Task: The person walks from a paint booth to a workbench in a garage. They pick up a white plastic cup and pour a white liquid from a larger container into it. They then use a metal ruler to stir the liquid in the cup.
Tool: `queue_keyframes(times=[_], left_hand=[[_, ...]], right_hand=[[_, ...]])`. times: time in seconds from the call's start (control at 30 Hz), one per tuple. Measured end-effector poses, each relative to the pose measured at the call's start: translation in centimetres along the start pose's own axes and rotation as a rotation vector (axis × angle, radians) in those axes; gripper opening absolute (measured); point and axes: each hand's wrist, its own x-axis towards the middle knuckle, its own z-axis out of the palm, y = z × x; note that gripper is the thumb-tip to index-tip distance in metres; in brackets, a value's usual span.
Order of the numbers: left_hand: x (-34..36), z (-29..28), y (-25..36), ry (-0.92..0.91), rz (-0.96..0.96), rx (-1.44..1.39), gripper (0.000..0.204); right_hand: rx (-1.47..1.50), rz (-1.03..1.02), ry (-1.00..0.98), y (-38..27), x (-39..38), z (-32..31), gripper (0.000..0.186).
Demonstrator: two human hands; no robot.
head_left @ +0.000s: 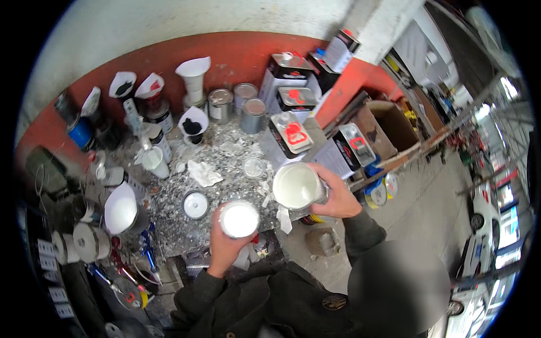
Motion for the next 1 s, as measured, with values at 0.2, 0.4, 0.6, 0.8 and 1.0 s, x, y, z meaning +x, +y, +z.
queue_keyframes(times=[0.2, 0.4, 0.6, 0.8, 1.0], left_hand=[[1.6, 1.2, -0.7, 0.073, 0.105, 0.121, 0.085], [3.2, 2.7, -0.2, 0.114, 0.217, 0.101, 0.084], [4.1, 3.0, 0.8, 0.135, 0.221, 0.125, 0.085], [4.4, 3.5, 1.0, 0.165, 0.242, 0.032, 0.086], [4.4, 3.1, 0.9, 0.179, 0.205, -0.007, 0.087]], right_hand=[[-0.235, -0.131, -0.278, -5.1, 5.4, -2.0, 0.075], [-0.665, -0.282, -0.456, -10.5, 9.3, -2.6, 0.077], [-0.999, -0.371, -0.596, -15.8, 11.5, -1.9, 0.081], [-1.219, -0.416, -0.641, -19.8, 12.1, -0.5, 0.084], [-1.303, -0.487, -0.636, -21.9, 12.9, 0.8, 0.083]])
